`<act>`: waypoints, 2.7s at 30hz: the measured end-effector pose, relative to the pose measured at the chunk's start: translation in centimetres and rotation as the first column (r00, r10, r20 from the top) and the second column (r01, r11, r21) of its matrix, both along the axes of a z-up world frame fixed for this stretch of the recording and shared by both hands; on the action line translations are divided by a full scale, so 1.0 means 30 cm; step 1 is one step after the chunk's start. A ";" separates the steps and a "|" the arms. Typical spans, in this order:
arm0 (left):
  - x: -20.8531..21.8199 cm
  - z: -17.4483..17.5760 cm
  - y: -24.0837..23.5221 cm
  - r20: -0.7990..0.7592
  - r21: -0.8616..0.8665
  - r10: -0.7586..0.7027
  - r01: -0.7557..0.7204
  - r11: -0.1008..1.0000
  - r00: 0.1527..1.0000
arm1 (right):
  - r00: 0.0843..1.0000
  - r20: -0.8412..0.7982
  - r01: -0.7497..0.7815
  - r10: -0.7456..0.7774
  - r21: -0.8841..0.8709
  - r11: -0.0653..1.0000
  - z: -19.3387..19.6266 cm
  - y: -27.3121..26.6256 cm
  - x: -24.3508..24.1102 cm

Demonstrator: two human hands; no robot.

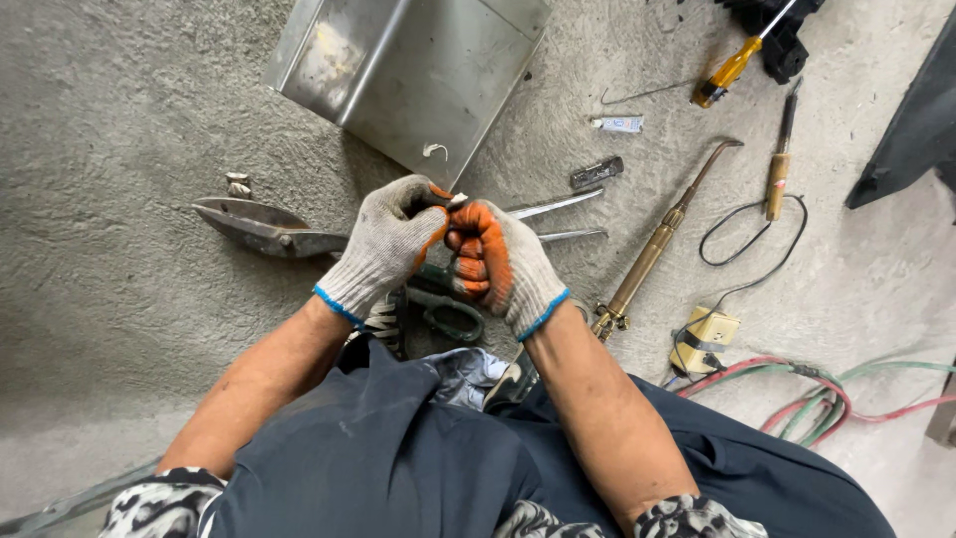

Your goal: The person picks up a metal box and places it on the floor. They then use pliers to manipulate a small metal piece and attach it to the box. The person continues to adjust and secure the piece using various tools.

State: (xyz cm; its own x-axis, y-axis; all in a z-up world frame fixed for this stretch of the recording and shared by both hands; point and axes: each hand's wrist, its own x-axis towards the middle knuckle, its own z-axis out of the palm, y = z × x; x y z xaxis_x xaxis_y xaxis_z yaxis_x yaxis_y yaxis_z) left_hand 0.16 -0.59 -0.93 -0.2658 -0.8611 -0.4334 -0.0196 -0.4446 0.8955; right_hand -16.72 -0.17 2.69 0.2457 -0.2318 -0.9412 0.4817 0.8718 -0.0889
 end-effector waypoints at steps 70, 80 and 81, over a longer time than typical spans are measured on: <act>0.043 0.021 -0.072 0.071 0.435 0.270 -0.274 0.858 0.960 | 0.879 0.005 0.429 -0.477 -0.443 0.787 -0.312 0.132 0.230; 0.041 0.045 -0.099 0.327 0.040 0.113 -0.133 0.990 0.938 | 0.952 -0.020 0.290 -0.307 -0.272 0.917 -0.315 0.221 0.203; 0.036 0.046 -0.103 0.298 0.108 0.128 -0.167 0.980 0.946 | 0.958 -0.012 0.267 -0.285 -0.315 0.911 -0.324 0.235 0.202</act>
State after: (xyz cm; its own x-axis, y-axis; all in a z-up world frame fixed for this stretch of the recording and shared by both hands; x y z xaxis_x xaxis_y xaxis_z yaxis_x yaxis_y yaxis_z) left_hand 1.23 -3.68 0.44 0.0126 -0.8121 -0.5834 -0.1937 -0.5744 0.7954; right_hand -10.67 6.87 -7.03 0.0787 -0.5624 -0.8231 0.6855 0.6300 -0.3649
